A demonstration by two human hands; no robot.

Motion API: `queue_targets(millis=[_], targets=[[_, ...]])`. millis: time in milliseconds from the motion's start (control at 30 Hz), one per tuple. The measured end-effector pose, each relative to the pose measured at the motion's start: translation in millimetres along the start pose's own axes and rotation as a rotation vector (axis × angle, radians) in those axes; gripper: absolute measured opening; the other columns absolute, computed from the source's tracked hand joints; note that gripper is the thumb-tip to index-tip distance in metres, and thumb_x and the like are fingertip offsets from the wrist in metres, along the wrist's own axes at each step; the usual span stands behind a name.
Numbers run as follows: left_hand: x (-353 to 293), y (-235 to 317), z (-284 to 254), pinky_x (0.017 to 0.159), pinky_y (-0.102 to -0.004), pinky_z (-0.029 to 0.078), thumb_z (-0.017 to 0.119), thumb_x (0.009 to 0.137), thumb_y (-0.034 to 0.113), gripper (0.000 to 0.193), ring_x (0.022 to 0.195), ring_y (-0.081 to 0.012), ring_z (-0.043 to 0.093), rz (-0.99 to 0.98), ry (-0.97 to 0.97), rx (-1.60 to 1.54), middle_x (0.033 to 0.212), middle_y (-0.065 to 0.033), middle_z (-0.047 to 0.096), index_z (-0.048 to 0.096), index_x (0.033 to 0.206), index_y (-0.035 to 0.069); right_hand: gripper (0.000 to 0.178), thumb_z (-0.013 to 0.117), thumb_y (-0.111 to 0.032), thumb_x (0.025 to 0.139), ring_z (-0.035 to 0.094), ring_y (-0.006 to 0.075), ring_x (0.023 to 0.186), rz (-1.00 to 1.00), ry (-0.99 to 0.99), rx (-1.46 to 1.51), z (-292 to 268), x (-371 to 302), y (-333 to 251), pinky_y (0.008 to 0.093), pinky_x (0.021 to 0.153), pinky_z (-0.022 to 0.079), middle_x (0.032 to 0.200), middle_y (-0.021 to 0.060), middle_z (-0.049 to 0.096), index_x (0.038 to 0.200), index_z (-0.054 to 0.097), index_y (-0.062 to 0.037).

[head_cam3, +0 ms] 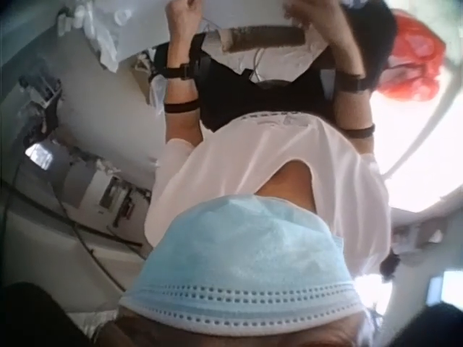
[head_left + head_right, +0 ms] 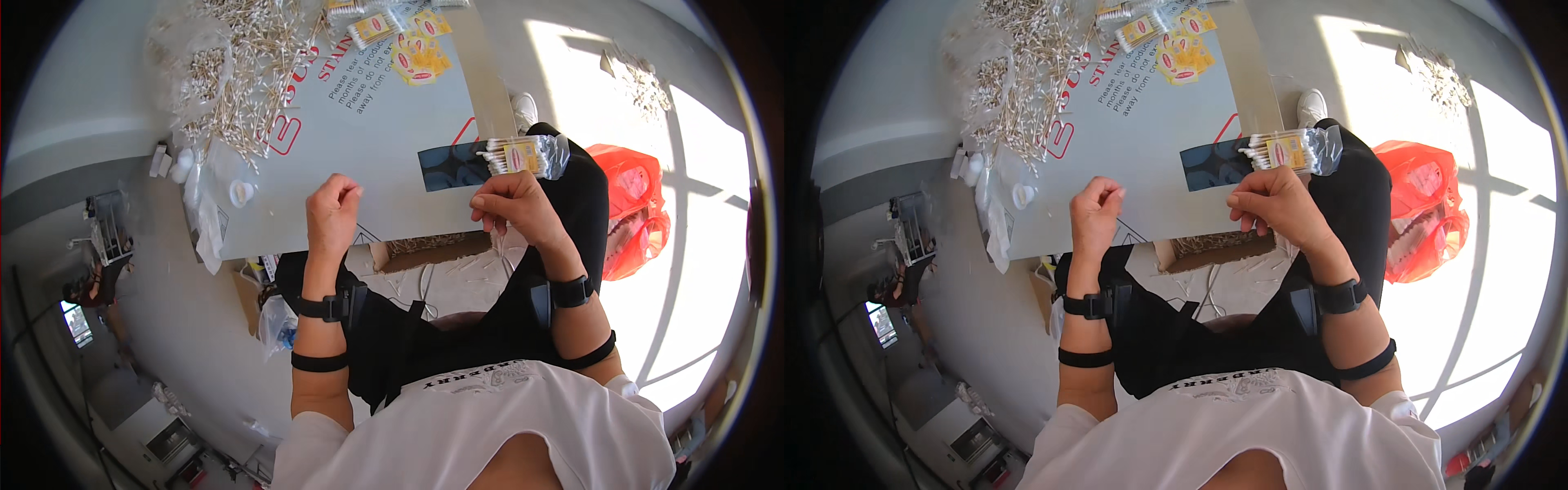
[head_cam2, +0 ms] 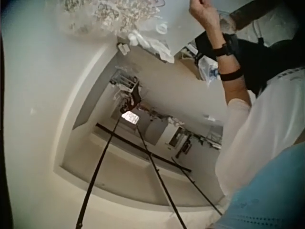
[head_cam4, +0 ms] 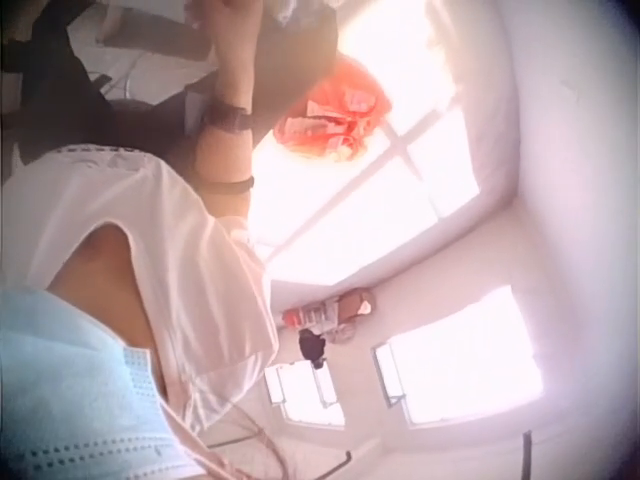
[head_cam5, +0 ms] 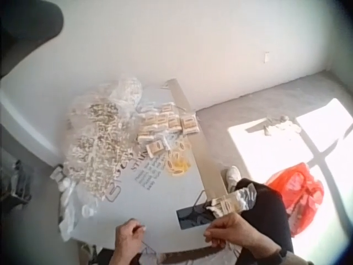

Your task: Pack several cotton swabs into small plastic bags for retail or distribution.

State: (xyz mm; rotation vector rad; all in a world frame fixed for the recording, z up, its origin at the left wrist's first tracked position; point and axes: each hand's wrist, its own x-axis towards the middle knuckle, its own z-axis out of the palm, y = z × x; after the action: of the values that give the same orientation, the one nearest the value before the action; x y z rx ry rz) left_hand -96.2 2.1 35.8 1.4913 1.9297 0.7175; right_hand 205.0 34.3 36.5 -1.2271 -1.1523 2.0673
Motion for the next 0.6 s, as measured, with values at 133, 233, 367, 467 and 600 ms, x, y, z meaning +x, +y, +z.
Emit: queue_targets(millis=[133,233,367,467,600], targets=[[92.1,-50.5,-55.5,0.061,-0.0291,0.048,0.069,0.082,0.009,0.009,0.061,-0.0143,0.059,-0.033,0.342,0.052,0.070,-0.0058,0.065,0.066,0.086,0.001,0.013,0.066,-0.010,0.091,0.061,0.0047,0.056,0.001,-0.042,0.052,7.7,3.5,-4.5,0.0174,0.045,0.045,0.070,0.0035,0.067,0.085,0.070,0.0011],[134.2,-63.2,-73.0,0.064,-0.0318,0.050,0.072,0.078,0.011,0.010,0.064,-0.0178,0.063,-0.054,0.387,0.120,0.072,-0.0085,0.068,0.069,0.084,0.003,0.012,0.066,-0.011,0.091,0.060,0.0042,0.056,0.025,-0.062,0.044,10.0,5.3,-6.5,0.0167,0.045,0.044,0.070,0.0025,0.067,0.086,0.070,0.0002],[151.9,-58.9,-81.5,0.069,-0.0362,0.052,0.073,0.073,0.012,0.013,0.074,-0.0236,0.067,-0.257,0.516,0.505,0.079,-0.0110,0.070,0.070,0.083,0.005,0.012,0.066,-0.010,0.091,0.060,0.0043,0.055,0.019,-0.036,0.048,8.2,7.5,-5.8,0.0166,0.045,0.044,0.069,0.0024,0.067,0.086,0.070,0.0001],[152.0,-76.1,-91.3,0.071,-0.0392,0.052,0.073,0.072,0.015,0.015,0.079,-0.0276,0.067,-0.269,0.466,0.375,0.084,-0.0119,0.070,0.070,0.083,0.006,0.012,0.067,-0.010,0.091,0.060,0.0042,0.055,0.028,-0.026,0.042,9.3,8.7,-8.7,0.0165,0.045,0.044,0.069,0.0023,0.067,0.085,0.070,-0.0001],[155.1,-85.3,-84.0,0.069,-0.0412,0.051,0.073,0.073,0.017,0.015,0.078,-0.0299,0.067,-0.055,0.415,0.271,0.083,-0.0118,0.070,0.070,0.083,0.006,0.011,0.067,-0.009,0.091,0.059,0.0042,0.055,0.029,-0.060,0.063,10.1,10.8,-7.9,0.0166,0.046,0.044,0.070,0.0025,0.067,0.085,0.069,-0.0003]])
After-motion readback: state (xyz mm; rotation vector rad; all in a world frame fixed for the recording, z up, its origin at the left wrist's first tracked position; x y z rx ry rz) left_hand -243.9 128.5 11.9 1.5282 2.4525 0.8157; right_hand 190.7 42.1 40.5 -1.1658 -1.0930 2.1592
